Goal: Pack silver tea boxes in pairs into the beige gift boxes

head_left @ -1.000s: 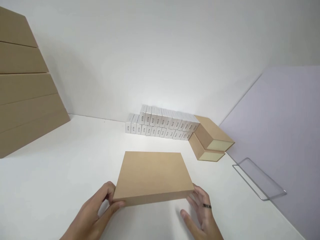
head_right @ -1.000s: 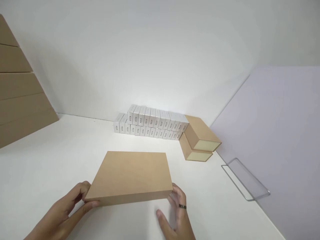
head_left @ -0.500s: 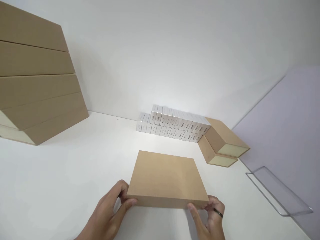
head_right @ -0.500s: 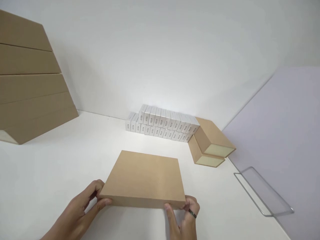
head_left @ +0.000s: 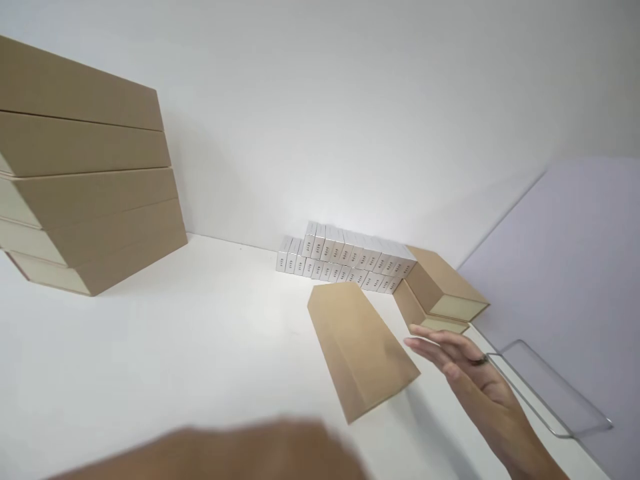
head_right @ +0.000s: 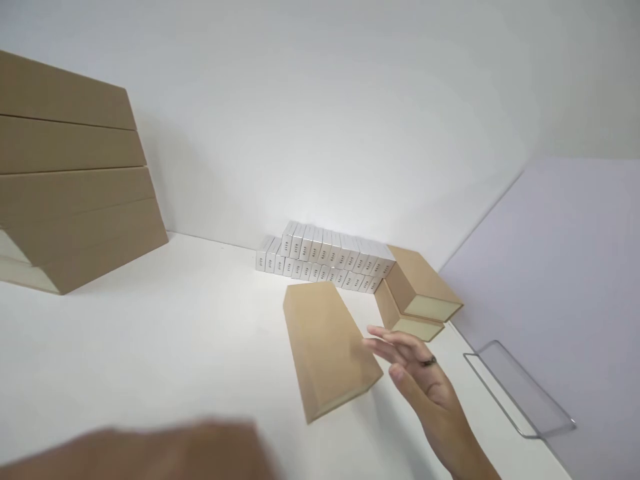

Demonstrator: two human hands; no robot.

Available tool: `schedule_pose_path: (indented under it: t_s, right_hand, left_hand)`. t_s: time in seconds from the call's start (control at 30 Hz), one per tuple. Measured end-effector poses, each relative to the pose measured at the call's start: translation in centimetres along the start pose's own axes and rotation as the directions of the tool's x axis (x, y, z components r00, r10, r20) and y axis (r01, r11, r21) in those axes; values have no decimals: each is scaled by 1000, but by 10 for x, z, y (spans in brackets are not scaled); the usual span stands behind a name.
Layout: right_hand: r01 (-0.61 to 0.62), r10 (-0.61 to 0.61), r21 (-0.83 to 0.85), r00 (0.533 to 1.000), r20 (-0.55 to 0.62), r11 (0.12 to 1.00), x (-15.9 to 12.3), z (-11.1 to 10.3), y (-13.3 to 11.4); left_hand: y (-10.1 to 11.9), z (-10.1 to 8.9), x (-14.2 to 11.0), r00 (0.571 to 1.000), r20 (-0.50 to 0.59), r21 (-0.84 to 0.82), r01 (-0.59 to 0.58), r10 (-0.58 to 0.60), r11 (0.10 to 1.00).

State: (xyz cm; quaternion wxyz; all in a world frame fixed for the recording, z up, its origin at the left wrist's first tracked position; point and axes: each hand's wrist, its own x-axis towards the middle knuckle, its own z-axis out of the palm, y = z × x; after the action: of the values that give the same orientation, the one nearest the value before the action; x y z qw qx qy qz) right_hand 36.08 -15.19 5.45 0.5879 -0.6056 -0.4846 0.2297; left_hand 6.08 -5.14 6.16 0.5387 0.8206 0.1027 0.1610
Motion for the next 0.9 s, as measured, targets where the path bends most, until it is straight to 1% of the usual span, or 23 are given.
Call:
schedule_pose_path:
  t_s: [0.03, 0.07, 0.1, 0.13, 0.17, 0.2, 0.23, 0.27, 0.3, 0.33, 0.4, 0.43, 0.5, 0.57, 0.6, 0.67, 0.77, 0.83, 0.9]
  right_hand:
    - [8, -10, -38, 998, -64, 999, -3, -4, -2]
    - [8, -18, -83, 993, -118, 997, -8, -5, 0]
    - [-2, -19, -124, 985, -170, 992, -12, -4, 5]
    - [-27, -8, -154, 975, -223, 988, -17, -2, 14]
    - [-58, 11, -168, 963, -270, 984, -22, 3, 25]
    - [-91, 35, -167, 950, -311, 982, -28, 10, 37]
    - [-128, 66, -165, 939, -338, 978, -35, 18, 49]
    - [-140, 80, -158, 937, -340, 978, -41, 27, 61]
    - [-133, 77, -150, 941, -331, 980, -48, 37, 71]
    - [-122, 68, -149, 943, -325, 981, -54, 48, 80]
    - [-97, 45, -152, 947, -318, 984, -64, 66, 92]
    - [-88, 33, -159, 946, -323, 983, -66, 73, 95]
    - [-76, 13, -173, 940, -340, 982, -68, 81, 100]
    - [-109, 33, -180, 924, -381, 978, -64, 81, 104]
    - [-146, 62, -179, 913, -404, 973, -62, 79, 107]
    - [-225, 126, -176, 887, -445, 958, -56, 70, 112]
    - [-278, 153, -200, 864, -481, 940, -52, 57, 118]
    - [-283, 146, -220, 861, -488, 934, -51, 52, 119]
    - [-279, 135, -243, 868, -479, 929, -54, 50, 118]
  left_hand:
    - [-2, -9, 10, 997, -78, 46, 11, -7, 999]
    - [-8, -17, 22, 985, -171, 95, 39, -22, 995]
    - [-17, -24, 34, 951, -308, 162, 94, -41, 982]
    - [-29, -29, 46, 896, -439, 211, 170, -62, 963]
    - [-42, -32, 56, 851, -518, 234, 238, -86, 943]
    - [-55, -34, 65, 829, -549, 242, 277, -104, 930]
    - [-68, -35, 71, 837, -533, 234, 286, -123, 929]
    - [-80, -35, 75, 859, -495, 221, 271, -132, 937]
    - [-91, -35, 78, 878, -460, 200, 248, -132, 948]
    - [-99, -36, 80, 888, -440, 174, 230, -133, 958]
    - [-111, -40, 83, 882, -450, 132, 224, -143, 966]
    - [-114, -43, 84, 877, -456, 121, 228, -150, 966]
    - [-115, -51, 87, 884, -440, 115, 233, -160, 966]
    - [-113, -54, 84, 892, -424, 129, 234, -160, 964]
    - [-111, -52, 80, 891, -424, 139, 241, -162, 961]
    - [-107, -39, 66, 882, -438, 165, 272, -176, 948]
    - [-106, -9, 37, 858, -476, 183, 311, -193, 933]
    - [-107, 10, 19, 829, -520, 158, 332, -207, 930]
    - [-107, 20, 5, 790, -567, 114, 356, -233, 928]
